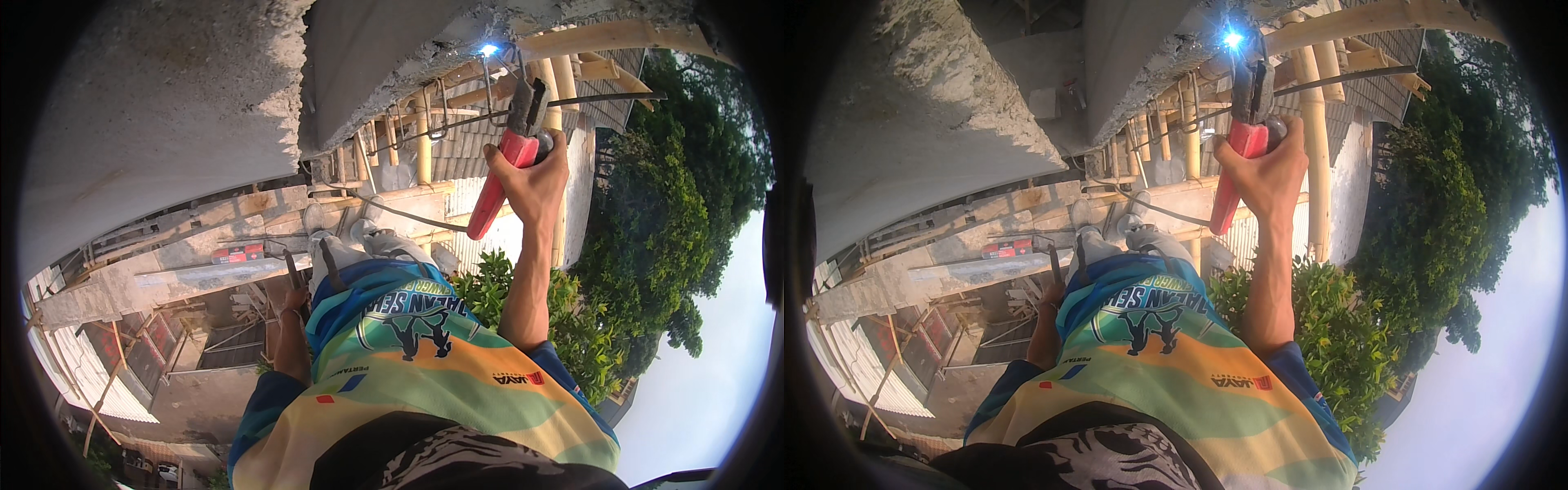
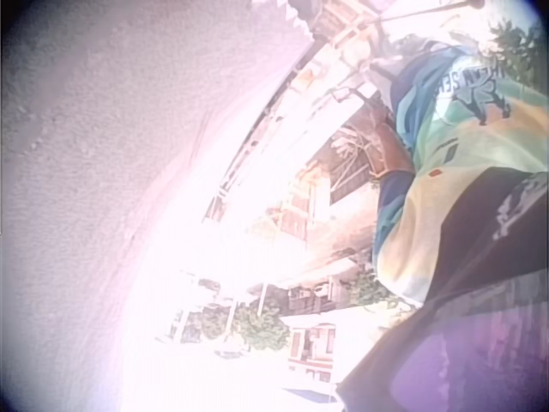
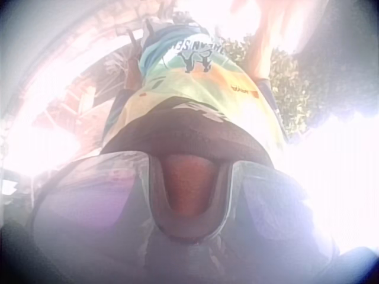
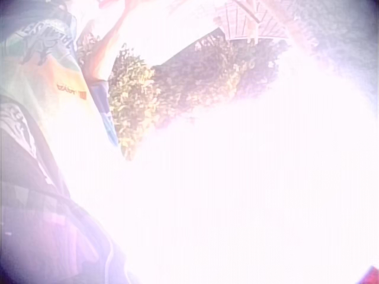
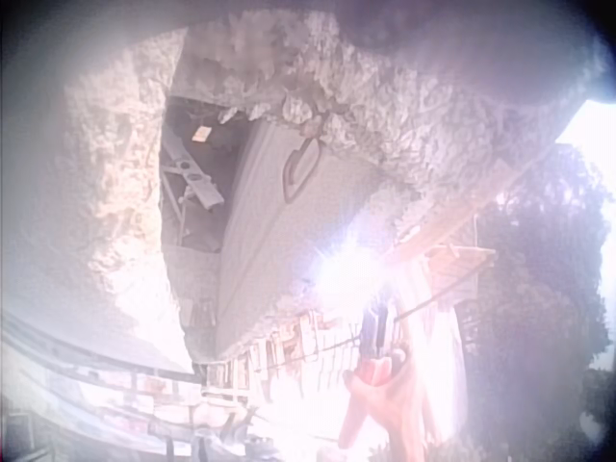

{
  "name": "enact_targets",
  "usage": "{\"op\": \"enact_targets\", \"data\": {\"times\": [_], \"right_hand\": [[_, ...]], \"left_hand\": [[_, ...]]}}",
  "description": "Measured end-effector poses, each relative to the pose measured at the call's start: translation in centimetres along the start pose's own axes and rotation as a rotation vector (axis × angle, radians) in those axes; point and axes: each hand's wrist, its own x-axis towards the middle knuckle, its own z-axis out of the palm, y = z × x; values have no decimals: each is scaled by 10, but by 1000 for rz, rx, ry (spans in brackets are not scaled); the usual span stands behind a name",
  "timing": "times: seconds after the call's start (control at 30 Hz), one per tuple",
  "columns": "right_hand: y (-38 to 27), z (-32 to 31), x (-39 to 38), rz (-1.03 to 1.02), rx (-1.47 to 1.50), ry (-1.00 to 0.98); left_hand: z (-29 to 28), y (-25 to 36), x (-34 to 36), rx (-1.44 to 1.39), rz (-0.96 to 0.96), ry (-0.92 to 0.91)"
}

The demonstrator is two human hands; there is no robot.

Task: The person welds steel rods to a concrete structure using a handheld welding torch. They position the rods against the structure, strike an arc, and weld the joints while standing on bamboo scaffolding.

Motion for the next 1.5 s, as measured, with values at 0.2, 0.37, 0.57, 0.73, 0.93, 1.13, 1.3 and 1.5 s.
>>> {"op": "enact_targets", "data": {"times": [0.2, 0.37, 0.57, 0.73, 0.93, 1.13, 1.3, 1.5], "right_hand": [[1, 0, 1, 1, 0, -7], [1, 1, 1, -1, 0, 0], [3, 2, 2, 10, -9, 12], [5, 2, 3, 4, -19, 16], [4, 2, 4, 20, -14, 9], [4, 2, 4, 10, -9, 4], [4, 2, 5, 11, 0, 2], [4, 3, 4, 49, 4, -11]], "left_hand": [[0, 0, -3, -24, -14, 7], [0, -1, -4, -43, -24, 16], [-1, 0, -5, -60, -30, 26], [-3, 1, -4, -87, -37, 45], [-5, 2, -3, -127, -64, 38], [-4, 0, -2, -95, -52, 30], [-2, -2, -1, -73, -42, 24], [-1, -3, 1, -52, -35, 21]]}}
